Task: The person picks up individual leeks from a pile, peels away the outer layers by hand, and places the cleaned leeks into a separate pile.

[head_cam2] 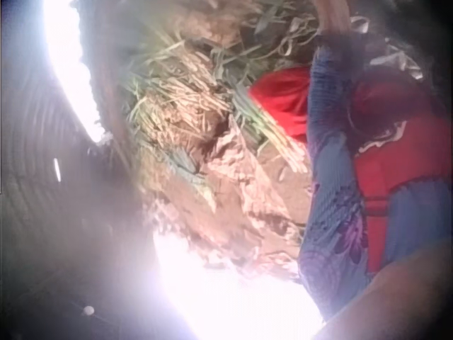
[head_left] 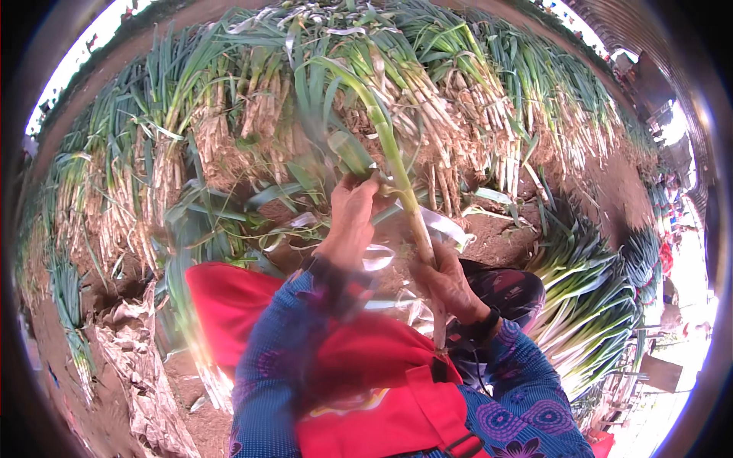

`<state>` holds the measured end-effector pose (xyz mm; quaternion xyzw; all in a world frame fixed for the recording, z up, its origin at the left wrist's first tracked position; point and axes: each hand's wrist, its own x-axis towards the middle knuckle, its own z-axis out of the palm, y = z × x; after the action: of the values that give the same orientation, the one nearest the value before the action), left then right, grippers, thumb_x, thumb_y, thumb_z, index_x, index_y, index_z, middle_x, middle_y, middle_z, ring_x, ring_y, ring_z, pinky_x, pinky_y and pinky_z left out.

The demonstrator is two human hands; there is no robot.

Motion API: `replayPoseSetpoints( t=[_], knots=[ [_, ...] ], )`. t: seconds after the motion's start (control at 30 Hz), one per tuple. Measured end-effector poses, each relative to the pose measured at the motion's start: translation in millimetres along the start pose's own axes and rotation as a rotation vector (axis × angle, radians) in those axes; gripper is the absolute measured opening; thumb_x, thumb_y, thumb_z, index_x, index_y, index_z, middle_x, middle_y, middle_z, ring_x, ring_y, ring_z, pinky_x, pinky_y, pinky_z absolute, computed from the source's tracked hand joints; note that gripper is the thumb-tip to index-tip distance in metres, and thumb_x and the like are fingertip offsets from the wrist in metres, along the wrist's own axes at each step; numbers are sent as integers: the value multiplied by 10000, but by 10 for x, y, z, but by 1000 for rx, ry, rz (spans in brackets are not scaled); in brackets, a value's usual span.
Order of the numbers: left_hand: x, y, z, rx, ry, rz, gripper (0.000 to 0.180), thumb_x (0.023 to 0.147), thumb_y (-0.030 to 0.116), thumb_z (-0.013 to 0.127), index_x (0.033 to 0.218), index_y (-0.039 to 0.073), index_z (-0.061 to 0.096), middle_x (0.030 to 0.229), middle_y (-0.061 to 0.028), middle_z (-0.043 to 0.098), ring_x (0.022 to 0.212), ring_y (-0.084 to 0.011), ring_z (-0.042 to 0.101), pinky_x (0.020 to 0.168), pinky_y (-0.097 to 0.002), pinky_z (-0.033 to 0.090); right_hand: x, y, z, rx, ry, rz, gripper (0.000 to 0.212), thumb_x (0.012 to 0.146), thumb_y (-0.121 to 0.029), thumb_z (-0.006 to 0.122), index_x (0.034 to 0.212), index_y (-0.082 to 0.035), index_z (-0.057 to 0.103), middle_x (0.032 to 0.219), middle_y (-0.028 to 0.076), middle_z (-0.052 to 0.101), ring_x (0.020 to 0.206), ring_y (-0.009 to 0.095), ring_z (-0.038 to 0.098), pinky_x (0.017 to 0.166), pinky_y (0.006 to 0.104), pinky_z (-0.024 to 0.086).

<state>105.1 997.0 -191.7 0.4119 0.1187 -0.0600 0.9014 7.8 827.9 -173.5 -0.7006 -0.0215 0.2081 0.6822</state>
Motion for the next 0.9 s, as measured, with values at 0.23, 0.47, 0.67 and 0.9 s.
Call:
replayPoseSetpoints(
  t=[0.23,0.47,0.67,0.9],
  knots=[
    [-736,126,-305,-16,-55,-151,159,917,39,488,1062,-6,533,925,-52,579,839,-173,612,724,-334,555,468,-84,-13,303,-104,-83,440,958,-339,460,1261,-20,426,810,-9,519,615,60,480,492,214,407],
    [-1329,751,-500,243,58,353,230,915,43,499,1138,-15,504,942,-64,548,828,-127,547,754,-263,473,994,284,-242,433,90,195,279,933,-203,474,1172,-58,462,637,-60,427,451,33,383,339,164,299],
    [-928,955,-950,422,19,122,251,948,154,440,1123,-8,519,930,-64,577,801,-143,574,730,-282,491,860,347,-433,140,2,134,306,908,-225,511,1147,-43,452,657,-24,449,451,51,406,373,179,341],
    [-41,406,-975,890,-145,-372,436,906,376,531,1194,49,535,1050,-86,590,930,-171,580,737,-329,534,342,-114,-128,-135,-108,-35,616,848,-239,569,1376,-28,333,720,-28,464,529,44,403,453,199,338]
  ],
)
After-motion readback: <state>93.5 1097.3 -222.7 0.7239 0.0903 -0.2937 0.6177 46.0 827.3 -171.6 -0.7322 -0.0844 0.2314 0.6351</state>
